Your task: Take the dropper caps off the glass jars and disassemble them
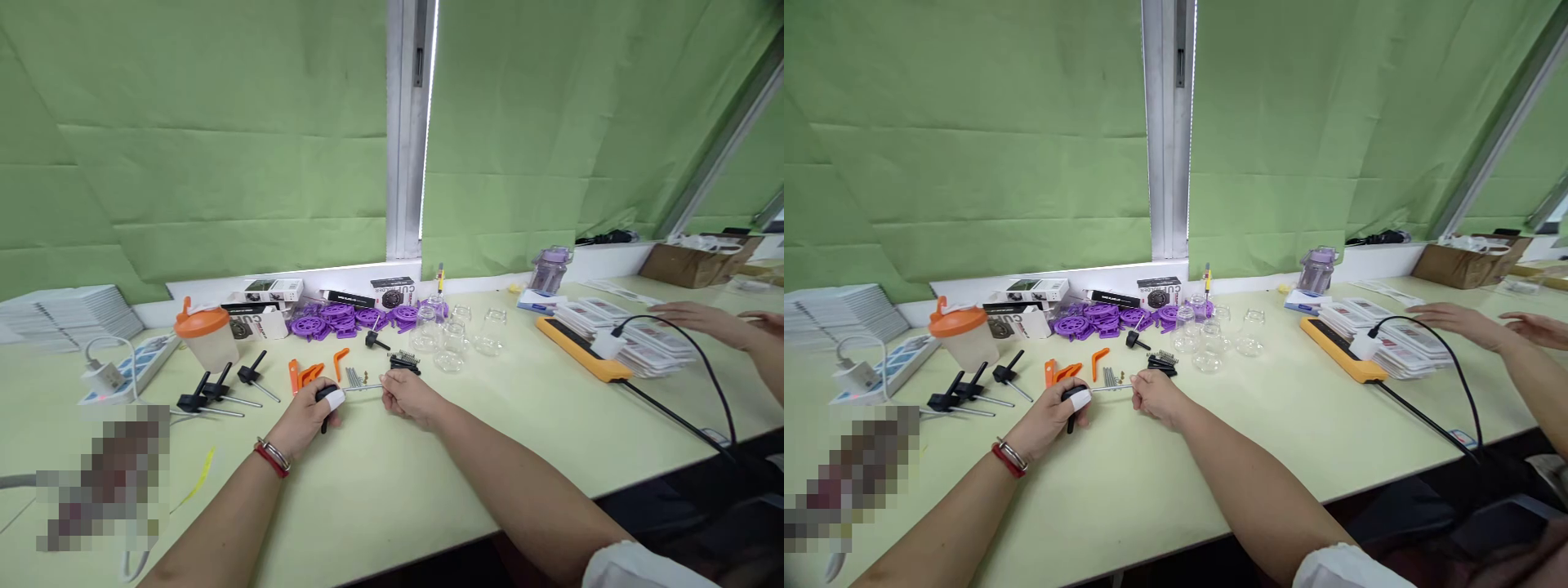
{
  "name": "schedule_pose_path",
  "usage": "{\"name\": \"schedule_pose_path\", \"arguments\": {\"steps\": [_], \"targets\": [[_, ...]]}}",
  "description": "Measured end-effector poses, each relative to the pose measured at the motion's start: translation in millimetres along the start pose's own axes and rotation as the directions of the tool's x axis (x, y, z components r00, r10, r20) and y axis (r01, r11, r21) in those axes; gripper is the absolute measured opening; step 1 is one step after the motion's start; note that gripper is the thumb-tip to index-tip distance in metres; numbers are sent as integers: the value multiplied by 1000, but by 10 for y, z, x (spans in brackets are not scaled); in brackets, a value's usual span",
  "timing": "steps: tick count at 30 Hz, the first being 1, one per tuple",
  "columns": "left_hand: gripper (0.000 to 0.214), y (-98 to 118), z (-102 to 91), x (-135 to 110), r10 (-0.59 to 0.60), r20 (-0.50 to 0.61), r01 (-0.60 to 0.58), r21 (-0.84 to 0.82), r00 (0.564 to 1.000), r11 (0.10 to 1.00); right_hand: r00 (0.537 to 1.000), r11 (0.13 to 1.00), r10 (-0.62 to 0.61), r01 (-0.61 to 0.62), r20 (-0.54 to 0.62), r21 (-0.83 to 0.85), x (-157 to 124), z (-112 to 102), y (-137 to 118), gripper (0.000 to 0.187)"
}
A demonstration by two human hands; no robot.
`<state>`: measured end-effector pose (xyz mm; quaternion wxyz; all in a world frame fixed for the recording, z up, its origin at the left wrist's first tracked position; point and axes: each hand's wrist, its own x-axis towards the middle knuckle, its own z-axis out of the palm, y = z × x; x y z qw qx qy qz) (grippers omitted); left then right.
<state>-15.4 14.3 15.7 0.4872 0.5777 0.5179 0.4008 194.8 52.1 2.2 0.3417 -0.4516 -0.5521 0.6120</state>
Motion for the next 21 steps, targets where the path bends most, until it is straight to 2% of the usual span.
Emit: {"name": "schedule_pose_path", "arguments": {"steps": [4, 8, 11, 14, 16, 18, 21], "targets": [[24, 15, 7, 7, 24, -15, -23, 8, 1000, 1000, 1000, 1000, 5, -5, -7, 20, 1, 2, -25, 27], [28, 80, 46, -2, 32, -99, -42, -103, 995, 994, 994, 996, -89, 88, -56, -17, -47, 55, -50, 35], [33, 95, 95, -4, 88, -172, -128, -238, 981, 963, 983, 973, -173, 181, 67, -143, -137, 179, -40, 32], [36, 50, 174, 13, 189, -224, -250, -290, 956, 924, 944, 902, -255, 311, 210, -300, -233, 334, -23, 26], [35, 9, 233, 30, 230, -228, -284, -246, 946, 927, 924, 821, -323, 380, 203, -425, -267, 403, -24, 19], [35, -19, 281, 43, 255, -225, -299, -194, 941, 934, 914, 756, -371, 399, 162, -520, -271, 428, -33, 13], [36, -25, 294, 60, 292, -208, -316, -89, 933, 945, 908, 711, -400, 395, 128, -581, -243, 402, -49, 9]]}}
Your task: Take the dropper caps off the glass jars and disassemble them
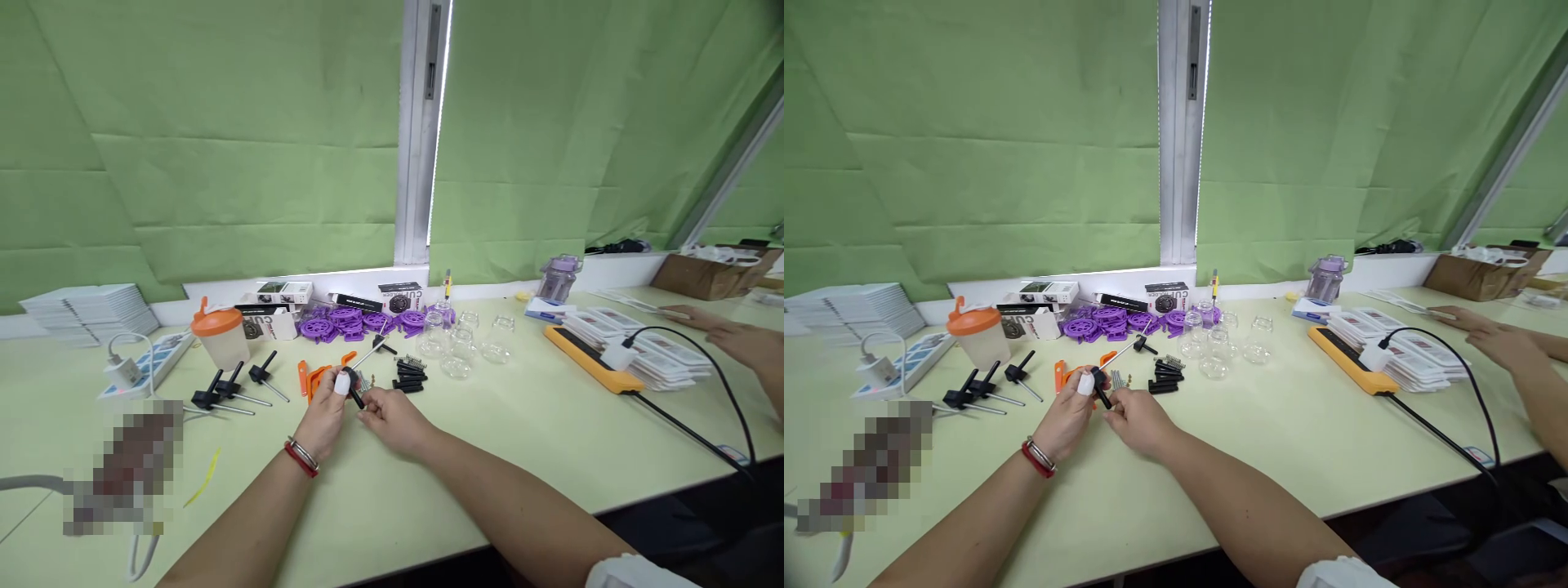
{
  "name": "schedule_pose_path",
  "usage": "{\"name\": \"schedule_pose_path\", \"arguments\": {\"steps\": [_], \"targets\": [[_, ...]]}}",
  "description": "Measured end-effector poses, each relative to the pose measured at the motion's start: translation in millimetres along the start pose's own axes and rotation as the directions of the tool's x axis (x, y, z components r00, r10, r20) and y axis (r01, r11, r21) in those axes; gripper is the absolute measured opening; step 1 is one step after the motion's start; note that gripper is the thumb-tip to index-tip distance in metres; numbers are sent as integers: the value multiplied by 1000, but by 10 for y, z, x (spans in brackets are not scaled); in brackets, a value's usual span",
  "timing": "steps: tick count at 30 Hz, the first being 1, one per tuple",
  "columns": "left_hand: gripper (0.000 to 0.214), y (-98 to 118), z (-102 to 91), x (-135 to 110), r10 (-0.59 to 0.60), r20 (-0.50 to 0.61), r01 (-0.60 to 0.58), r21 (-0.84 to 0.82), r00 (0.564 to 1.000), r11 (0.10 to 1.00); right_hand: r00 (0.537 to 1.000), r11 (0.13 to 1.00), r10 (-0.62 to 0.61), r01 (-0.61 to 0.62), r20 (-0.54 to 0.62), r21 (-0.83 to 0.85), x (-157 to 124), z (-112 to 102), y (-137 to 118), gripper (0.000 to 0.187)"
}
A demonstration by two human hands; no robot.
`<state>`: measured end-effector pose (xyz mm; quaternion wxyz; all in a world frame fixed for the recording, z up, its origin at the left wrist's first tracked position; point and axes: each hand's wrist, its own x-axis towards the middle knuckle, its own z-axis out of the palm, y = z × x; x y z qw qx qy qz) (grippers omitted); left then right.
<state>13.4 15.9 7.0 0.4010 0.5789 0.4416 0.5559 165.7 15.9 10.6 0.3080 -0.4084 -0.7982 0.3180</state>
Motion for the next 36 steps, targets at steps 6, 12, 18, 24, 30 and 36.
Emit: {"name": "schedule_pose_path", "arguments": {"steps": [6, 12, 18, 24, 30, 36], "targets": [[48, -21, -187, 153, 187, 209, -278, 612, 960, 740, 985, 994, -38, 20, -171, -106, 65, -167, 102, 20], [49, -140, -302, 262, -19, 325, -311, 920, 945, 240, 962, 942, 96, -170, -256, -288, 285, -500, 249, 23], [50, -106, -303, 201, -102, 348, -327, 928, 932, 176, 958, 758, 218, -286, -186, -587, 788, -512, 315, 25], [49, -43, -245, 185, -65, 354, -331, 915, 933, 232, 944, 715, 299, -320, -142, -621, 1145, -316, 376, 26], [48, -70, -231, 225, -108, 374, -312, 875, 921, 370, 945, 689, 308, -299, -106, -660, 1226, -215, 392, 23], [30, -39, -321, 200, -54, 410, -340, 817, 911, 465, 939, 663, 330, -306, -99, -683, 1231, -201, 389, 20]]}}
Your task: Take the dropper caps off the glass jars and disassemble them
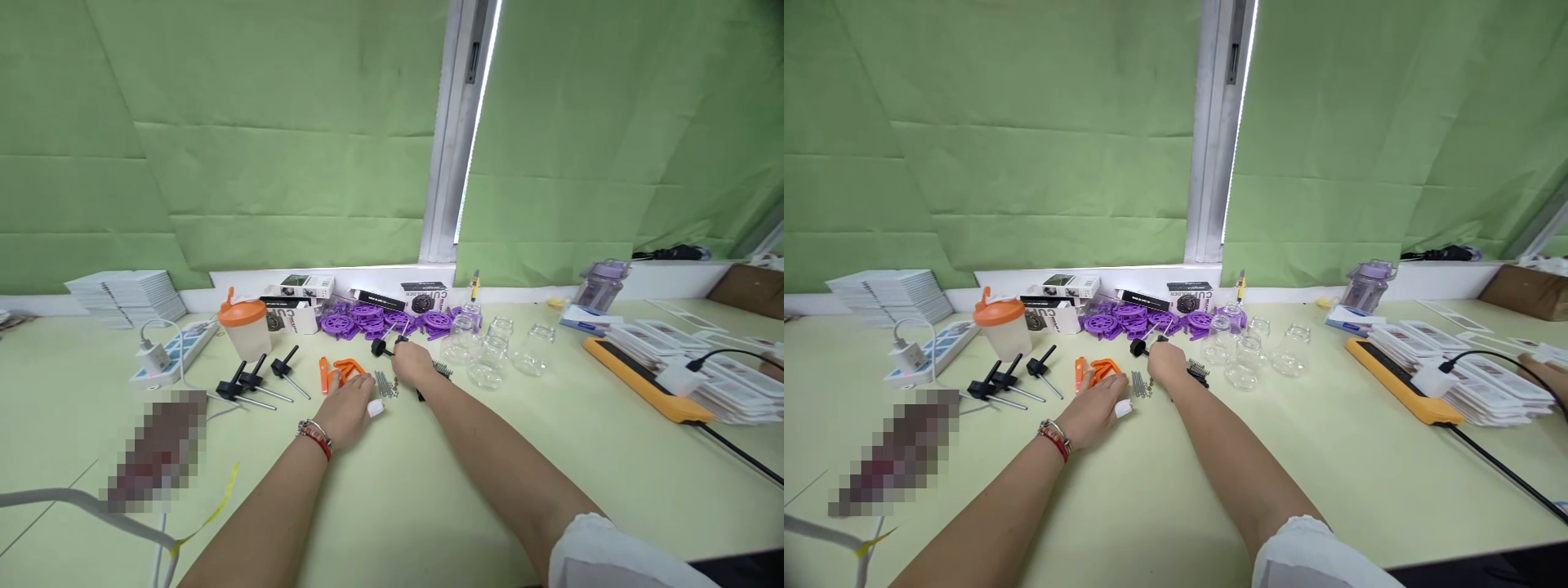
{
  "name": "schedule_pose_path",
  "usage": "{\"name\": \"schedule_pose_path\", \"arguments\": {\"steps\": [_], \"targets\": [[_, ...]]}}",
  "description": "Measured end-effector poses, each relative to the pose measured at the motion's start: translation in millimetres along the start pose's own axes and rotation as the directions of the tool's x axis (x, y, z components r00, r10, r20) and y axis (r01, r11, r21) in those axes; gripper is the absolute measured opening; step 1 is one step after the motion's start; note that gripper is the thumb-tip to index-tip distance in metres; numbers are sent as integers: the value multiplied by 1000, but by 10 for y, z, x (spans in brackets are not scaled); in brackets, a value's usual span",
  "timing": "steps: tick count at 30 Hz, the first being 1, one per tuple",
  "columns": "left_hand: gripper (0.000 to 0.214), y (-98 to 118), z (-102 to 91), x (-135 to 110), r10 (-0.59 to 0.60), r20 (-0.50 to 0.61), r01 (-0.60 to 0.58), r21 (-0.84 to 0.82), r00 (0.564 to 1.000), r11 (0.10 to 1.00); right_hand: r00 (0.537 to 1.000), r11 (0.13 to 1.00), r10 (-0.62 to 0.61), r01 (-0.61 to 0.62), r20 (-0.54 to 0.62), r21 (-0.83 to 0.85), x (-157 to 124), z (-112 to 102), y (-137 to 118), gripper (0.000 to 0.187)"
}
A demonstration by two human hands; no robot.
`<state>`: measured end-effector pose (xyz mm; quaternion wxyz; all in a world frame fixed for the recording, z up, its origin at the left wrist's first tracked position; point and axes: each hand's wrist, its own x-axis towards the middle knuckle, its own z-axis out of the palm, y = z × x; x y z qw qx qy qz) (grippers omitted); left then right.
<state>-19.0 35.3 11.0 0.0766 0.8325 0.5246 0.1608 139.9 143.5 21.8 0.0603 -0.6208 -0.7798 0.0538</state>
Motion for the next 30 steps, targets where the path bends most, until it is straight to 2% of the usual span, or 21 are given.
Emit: {"name": "schedule_pose_path", "arguments": {"steps": [6, 8, 9, 10, 12, 13, 15, 17, 20, 22, 27, 30], "targets": [[20, -63, -115, -54, 71, -54, -71, 12, 996, 997, 1000, 1000, 14, -14, -15, 8, -28, 18, 26, 23], [20, -161, -191, -56, -12, -129, 21, 65, 992, 998, 1000, 1000, 10, -10, -24, 17, -58, 9, 27, 25], [20, -233, -232, -59, -96, -192, 116, 96, 977, 989, 1000, 1000, 7, -6, -28, 21, -76, -1, 26, 26], [21, -320, -271, -67, -206, -281, 247, 122, 938, 961, 1000, 1000, 3, -3, -31, 26, -96, -14, 27, 26], [30, -516, -326, -96, -398, -396, 477, 123, 827, 870, 999, 999, -3, 5, -33, 38, -137, -46, 37, 26], [36, -612, -339, -116, -462, -423, 550, 109, 779, 828, 999, 999, -6, 8, -34, 44, -157, -63, 47, 26], [44, -771, -336, -159, -538, -433, 631, 97, 723, 770, 999, 998, -15, 17, -34, 61, -195, -94, 80, 26], [45, -860, -311, -191, -567, -398, 655, 124, 721, 746, 999, 996, -37, 38, -23, 83, -233, -117, 125, 26], [40, -883, -288, -202, -556, -332, 633, 201, 762, 747, 996, 989, -94, 92, 11, 113, -300, -141, 184, 23], [39, -874, -300, -195, -532, -327, 611, 223, 781, 760, 989, 980, -144, 138, 30, 142, -357, -156, 201, 22], [45, -933, -347, -192, -526, -412, 635, 192, 744, 748, 974, 951, -224, 209, 39, 227, -510, -177, 144, 24], [46, -979, -341, -202, -541, -371, 631, 188, 755, 753, 969, 953, -246, 236, 30, 188, -559, -152, 95, 23]]}}
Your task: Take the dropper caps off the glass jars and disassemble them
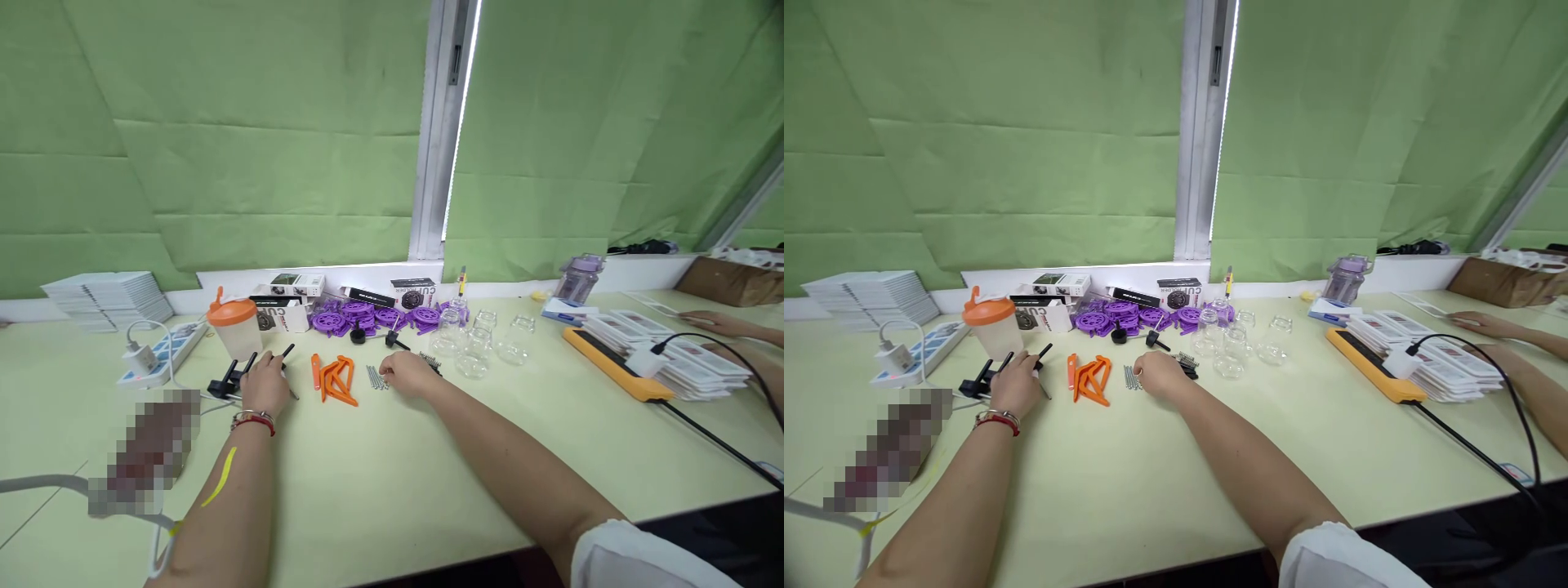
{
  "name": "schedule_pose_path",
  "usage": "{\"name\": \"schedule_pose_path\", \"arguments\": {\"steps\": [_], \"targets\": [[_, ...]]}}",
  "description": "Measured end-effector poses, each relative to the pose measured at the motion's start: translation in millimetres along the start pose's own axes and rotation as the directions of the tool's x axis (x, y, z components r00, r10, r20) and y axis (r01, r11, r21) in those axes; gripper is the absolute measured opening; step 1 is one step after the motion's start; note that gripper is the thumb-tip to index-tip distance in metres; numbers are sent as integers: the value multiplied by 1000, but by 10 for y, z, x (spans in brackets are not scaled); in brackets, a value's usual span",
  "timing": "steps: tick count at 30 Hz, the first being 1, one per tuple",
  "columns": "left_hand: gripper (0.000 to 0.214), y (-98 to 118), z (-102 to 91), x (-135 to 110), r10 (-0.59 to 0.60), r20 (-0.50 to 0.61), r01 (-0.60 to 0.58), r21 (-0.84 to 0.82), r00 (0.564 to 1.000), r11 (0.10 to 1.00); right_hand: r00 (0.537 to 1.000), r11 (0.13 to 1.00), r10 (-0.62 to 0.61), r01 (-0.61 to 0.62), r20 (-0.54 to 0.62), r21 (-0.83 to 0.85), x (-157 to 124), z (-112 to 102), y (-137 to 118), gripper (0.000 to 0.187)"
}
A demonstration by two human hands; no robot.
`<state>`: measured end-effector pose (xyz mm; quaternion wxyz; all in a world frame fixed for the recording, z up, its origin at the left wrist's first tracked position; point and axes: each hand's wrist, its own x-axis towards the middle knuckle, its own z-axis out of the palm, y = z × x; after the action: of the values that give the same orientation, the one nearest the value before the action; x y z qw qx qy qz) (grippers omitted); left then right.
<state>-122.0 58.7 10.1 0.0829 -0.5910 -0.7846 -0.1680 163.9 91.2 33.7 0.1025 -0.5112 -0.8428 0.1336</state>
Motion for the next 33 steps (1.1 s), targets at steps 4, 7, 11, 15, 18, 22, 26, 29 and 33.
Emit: {"name": "schedule_pose_path", "arguments": {"steps": [4, 7, 11, 15, 18, 22, 26, 29, 33], "targets": [[44, 7, -3, -2, 7, 18, -7, 12, 1000, 1000, 1000, 997, -9, 9, 8, -72, 9, 55, 6, 21], [43, 25, -15, -1, 10, 26, -10, 1, 1000, 1000, 1000, 995, -15, 16, 9, -101, 26, 71, 40, 20], [44, 20, -7, 10, -14, 89, 20, -72, 996, 997, 1000, 992, -14, 16, 16, -126, 32, 74, 61, 19], [41, -7, -2, 21, -42, 98, 50, -75, 994, 996, 1000, 989, -29, 29, 5, -145, 33, 90, 70, 17], [40, -25, -15, 25, -66, 78, 75, -113, 995, 991, 998, 987, -62, 62, 3, -150, 46, 114, 84, 16], [39, -23, -73, 23, -61, -33, 54, -183, 998, 982, 998, 987, -65, 65, 10, -145, 75, 158, 99, 19], [39, 14, -162, 2, -84, -157, 43, -247, 984, 968, 999, 988, -51, 49, -9, -143, 80, 192, 112, 18], [40, 42, -214, -20, -128, -163, 76, -295, 978, 952, 997, 991, -56, 50, -46, -124, 64, 184, 123, 17], [40, 75, -263, -40, -164, -136, 102, -375, 977, 921, 991, 998, -64, 65, -120, 8, 5, 110, 74, 18]]}}
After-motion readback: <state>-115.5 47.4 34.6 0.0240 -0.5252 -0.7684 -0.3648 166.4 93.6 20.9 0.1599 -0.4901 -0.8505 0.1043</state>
